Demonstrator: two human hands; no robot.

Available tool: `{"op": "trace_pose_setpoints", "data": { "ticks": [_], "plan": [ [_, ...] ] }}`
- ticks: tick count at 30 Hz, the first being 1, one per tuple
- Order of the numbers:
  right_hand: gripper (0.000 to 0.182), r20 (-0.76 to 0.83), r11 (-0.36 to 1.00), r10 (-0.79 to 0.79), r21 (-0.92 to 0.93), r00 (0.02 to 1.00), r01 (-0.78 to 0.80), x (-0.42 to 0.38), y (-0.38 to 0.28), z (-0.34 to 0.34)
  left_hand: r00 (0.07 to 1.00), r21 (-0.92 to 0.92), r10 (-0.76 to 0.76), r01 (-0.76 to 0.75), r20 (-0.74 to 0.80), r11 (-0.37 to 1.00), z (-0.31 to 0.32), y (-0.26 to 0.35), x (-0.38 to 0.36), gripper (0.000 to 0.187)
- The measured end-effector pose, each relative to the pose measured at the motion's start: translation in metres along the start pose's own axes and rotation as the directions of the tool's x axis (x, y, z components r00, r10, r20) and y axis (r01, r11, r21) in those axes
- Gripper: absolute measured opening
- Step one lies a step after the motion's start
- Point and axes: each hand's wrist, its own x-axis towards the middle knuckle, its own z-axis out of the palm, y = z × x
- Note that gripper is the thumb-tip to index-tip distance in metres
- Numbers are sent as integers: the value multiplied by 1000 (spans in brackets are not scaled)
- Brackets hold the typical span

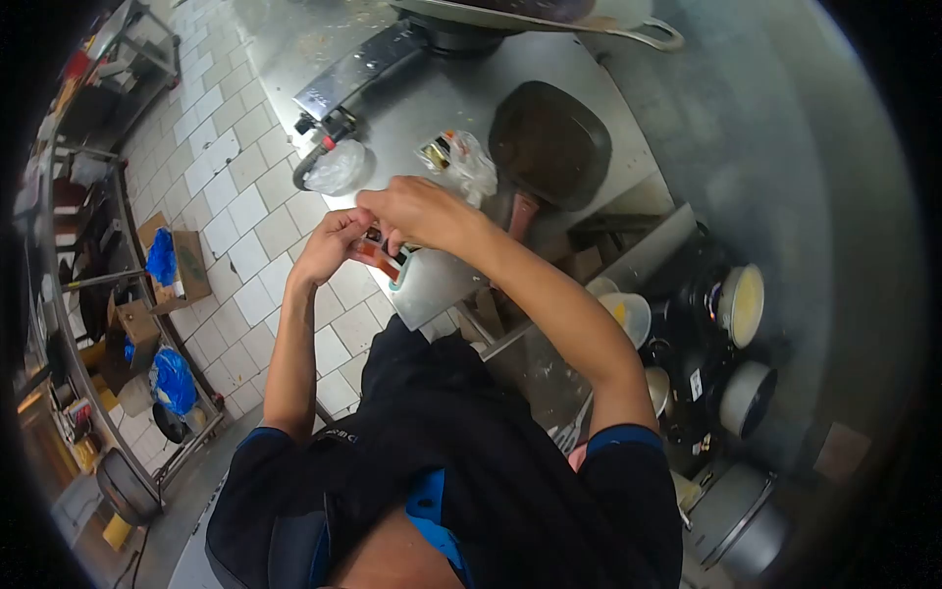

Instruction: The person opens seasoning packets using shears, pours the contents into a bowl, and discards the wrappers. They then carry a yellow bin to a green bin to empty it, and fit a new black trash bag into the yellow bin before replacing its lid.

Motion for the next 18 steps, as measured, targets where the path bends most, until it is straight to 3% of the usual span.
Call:
{"op": "trace_pose_setpoints", "data": {
  "ticks": [2, 4, 5, 7, 9, 11, 12, 13, 14, 16, 18],
  "plan": [
    [25, -15, 997, 52, -55, 999, -53, -3, -8, 1, 990, 83, 10, -22, 142, 996, 8, -6, 6, 26],
    [23, -70, 980, 54, -186, 996, -66, -6, -5, 6, 985, 11, 25, -28, 169, 1000, 19, -5, 3, 25],
    [23, -67, 980, 53, -191, 996, -65, -8, -3, 6, 982, -59, 38, -28, 187, 998, 23, -4, 2, 25],
    [25, -25, 984, 140, -106, 990, -141, -12, -6, 2, 974, 35, 55, -65, 217, 997, 26, 0, -4, 25],
    [29, -17, 995, 83, -45, 996, -83, -14, 8, -2, 951, 46, 146, -164, 271, 985, 26, -13, -4, 28],
    [33, -17, 1000, 20, 9, 1000, -19, -12, 38, -11, 976, 38, 90, -100, 197, 994, 27, -22, -12, 27],
    [39, -136, 966, 239, -64, 961, -249, -9, 61, -17, 991, 102, 70, -82, 118, 991, 21, -31, -15, 28],
    [44, -268, 877, 430, -104, 862, -469, -5, 84, -19, 998, 165, 51, -56, 35, 985, 18, -38, -20, 28],
    [44, -268, 878, 426, -106, 864, -466, -2, 111, -10, 999, 133, 32, -32, 0, 991, 21, -34, -30, 28],
    [38, -544, 783, 217, -399, 810, -478, 5, 157, 11, 998, 125, 40, -35, -43, 992, 15, -52, -38, 28],
    [36, -537, 733, 283, -413, 794, -541, 15, 167, 15, 990, 109, 77, -64, -122, 992, 17, -55, -52, 29]
  ]
}}
